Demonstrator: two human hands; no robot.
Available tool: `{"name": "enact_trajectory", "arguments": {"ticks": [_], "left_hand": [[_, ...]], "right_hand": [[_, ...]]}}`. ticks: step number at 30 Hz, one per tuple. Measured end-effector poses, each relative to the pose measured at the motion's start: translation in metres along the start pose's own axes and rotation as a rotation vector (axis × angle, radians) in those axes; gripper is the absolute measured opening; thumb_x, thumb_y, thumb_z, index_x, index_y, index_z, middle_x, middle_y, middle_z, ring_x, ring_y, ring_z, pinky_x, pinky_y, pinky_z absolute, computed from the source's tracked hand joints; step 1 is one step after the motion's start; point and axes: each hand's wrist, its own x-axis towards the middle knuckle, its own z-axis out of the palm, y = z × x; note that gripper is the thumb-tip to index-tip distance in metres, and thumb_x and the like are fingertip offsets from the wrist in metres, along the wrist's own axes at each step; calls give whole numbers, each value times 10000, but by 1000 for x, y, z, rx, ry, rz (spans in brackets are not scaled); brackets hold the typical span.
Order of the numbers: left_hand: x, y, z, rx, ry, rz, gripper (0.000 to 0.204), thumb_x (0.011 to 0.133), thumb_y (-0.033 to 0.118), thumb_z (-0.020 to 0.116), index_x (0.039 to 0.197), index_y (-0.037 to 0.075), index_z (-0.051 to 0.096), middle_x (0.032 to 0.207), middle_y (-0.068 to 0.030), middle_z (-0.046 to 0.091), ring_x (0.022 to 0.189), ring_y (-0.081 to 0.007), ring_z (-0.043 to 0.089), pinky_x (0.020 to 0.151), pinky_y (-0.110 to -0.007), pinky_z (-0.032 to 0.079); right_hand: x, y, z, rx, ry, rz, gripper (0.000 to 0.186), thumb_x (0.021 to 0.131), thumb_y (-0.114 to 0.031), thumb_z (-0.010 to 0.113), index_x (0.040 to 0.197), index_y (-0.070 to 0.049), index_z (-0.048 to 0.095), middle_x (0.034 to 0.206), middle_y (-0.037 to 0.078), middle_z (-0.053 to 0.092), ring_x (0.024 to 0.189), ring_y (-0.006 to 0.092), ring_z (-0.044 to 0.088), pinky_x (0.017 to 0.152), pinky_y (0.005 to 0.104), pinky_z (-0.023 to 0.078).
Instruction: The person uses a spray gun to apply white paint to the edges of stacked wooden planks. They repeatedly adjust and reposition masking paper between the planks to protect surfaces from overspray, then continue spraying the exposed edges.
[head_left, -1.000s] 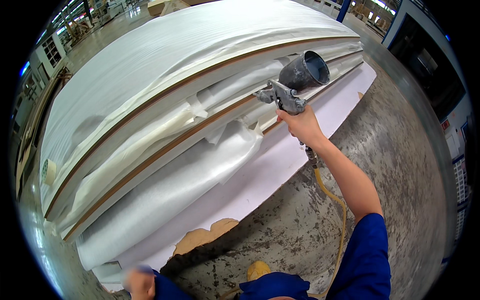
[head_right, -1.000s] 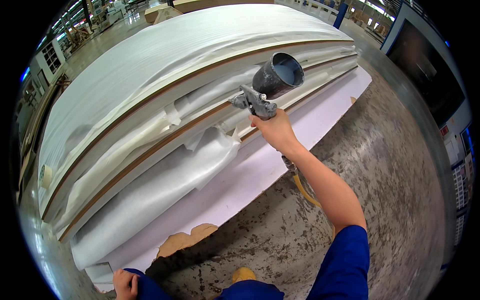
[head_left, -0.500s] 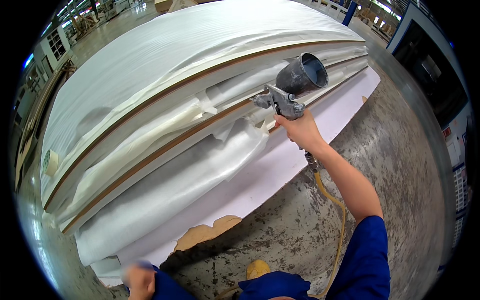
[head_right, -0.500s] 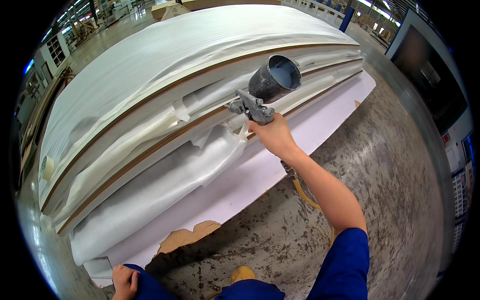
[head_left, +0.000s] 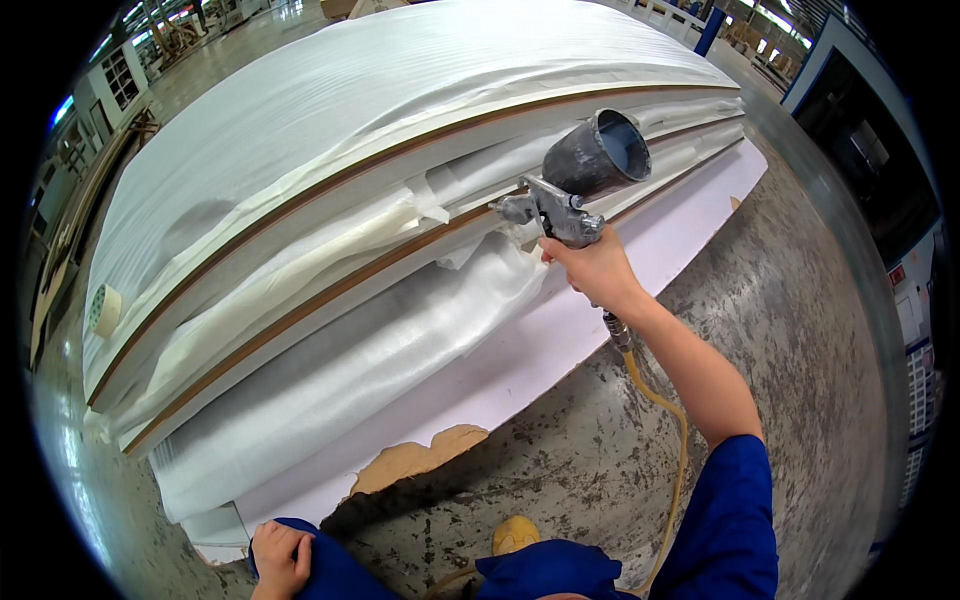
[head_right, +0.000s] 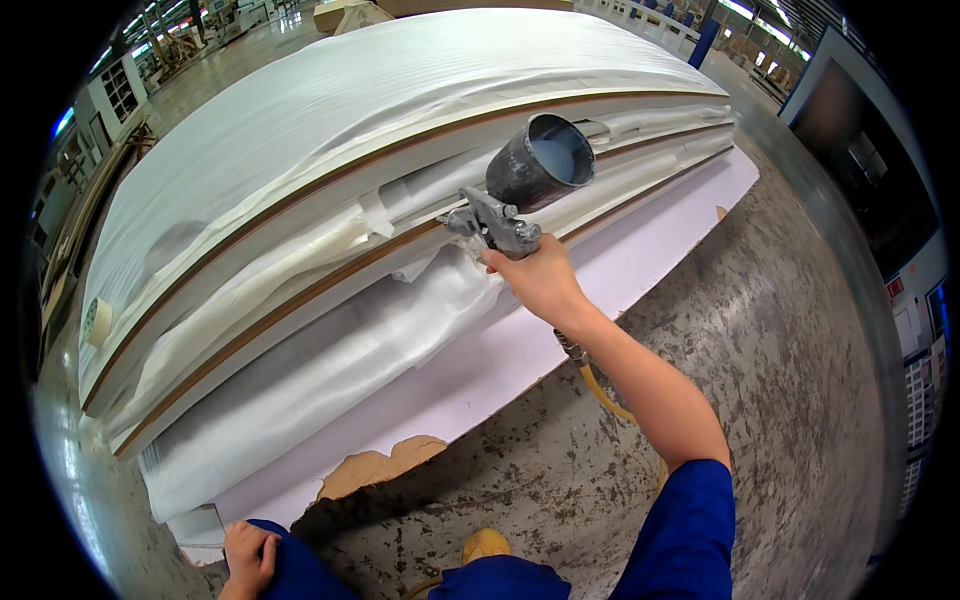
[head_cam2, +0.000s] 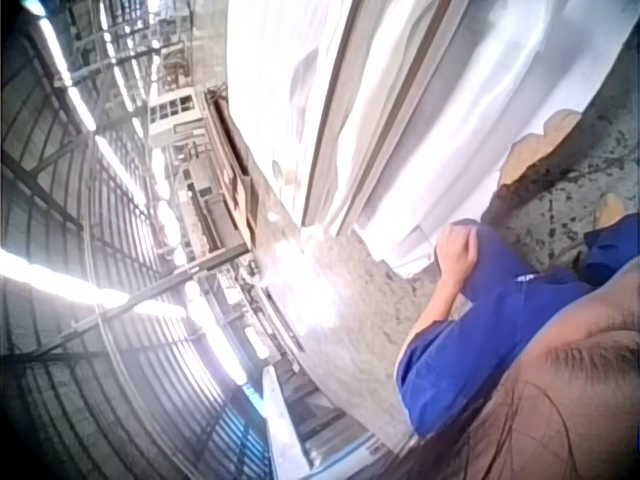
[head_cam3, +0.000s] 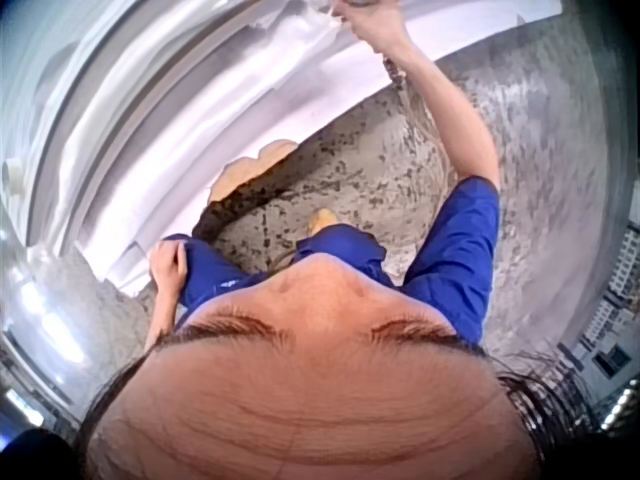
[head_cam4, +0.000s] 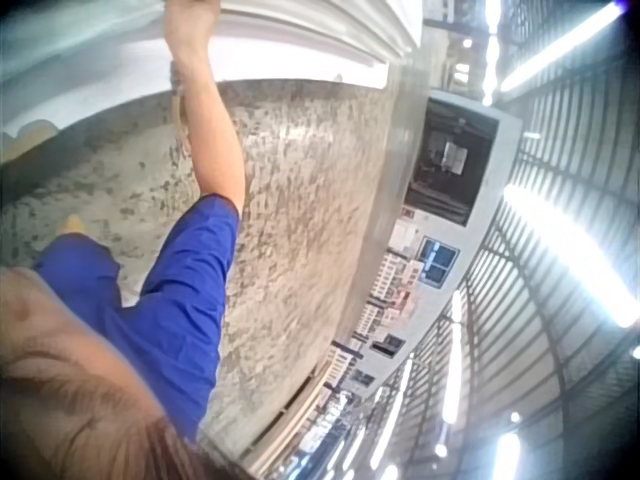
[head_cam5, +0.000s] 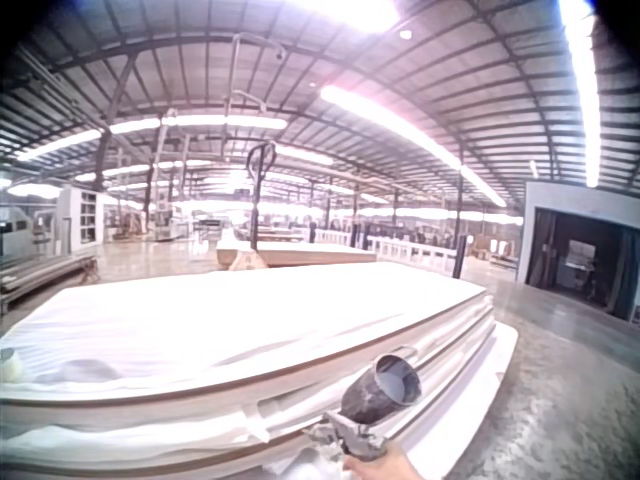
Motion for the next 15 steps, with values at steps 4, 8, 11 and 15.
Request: {"name": "enact_trajectory", "arguments": {"ticks": [4, 8, 11, 15], "left_hand": [[-2, 0, -1, 5, -4, -15, 82, 734, 57, 632, 660, 90, 622, 642, -45, 575, 658, -259, 513, 638, -382, 372], [-3, -6, 1, -2, -4, -11, 80, 732, 56, 635, 661, 92, 628, 634, -33, 584, 648, -250, 517, 633, -376, 376], [-4, -7, 1, -1, -15, -13, 78, 730, 55, 635, 663, 94, 629, 632, -30, 585, 644, -248, 517, 632, -375, 378], [-4, -8, 3, -2, -9, -10, 78, 729, 53, 631, 664, 95, 626, 632, -29, 585, 645, -250, 515, 634, -376, 378]], "right_hand": [[-3, -2, 7, 7, -18, -6, 252, 833, -249, 671, 752, -11, 660, 614, 14, 537, 563, 89, 451, 532, 273, 383], [-8, -8, 8, -13, -57, 36, 253, 834, -252, 672, 749, -13, 662, 596, 8, 520, 554, 91, 450, 527, 276, 383], [-10, -10, 10, -16, -63, 48, 255, 835, -251, 674, 748, -11, 661, 598, 10, 520, 559, 93, 456, 530, 279, 389], [-4, -3, 4, -23, -6, 12, 248, 836, -235, 672, 752, -3, 659, 623, 23, 552, 569, 98, 468, 539, 282, 399]]}}
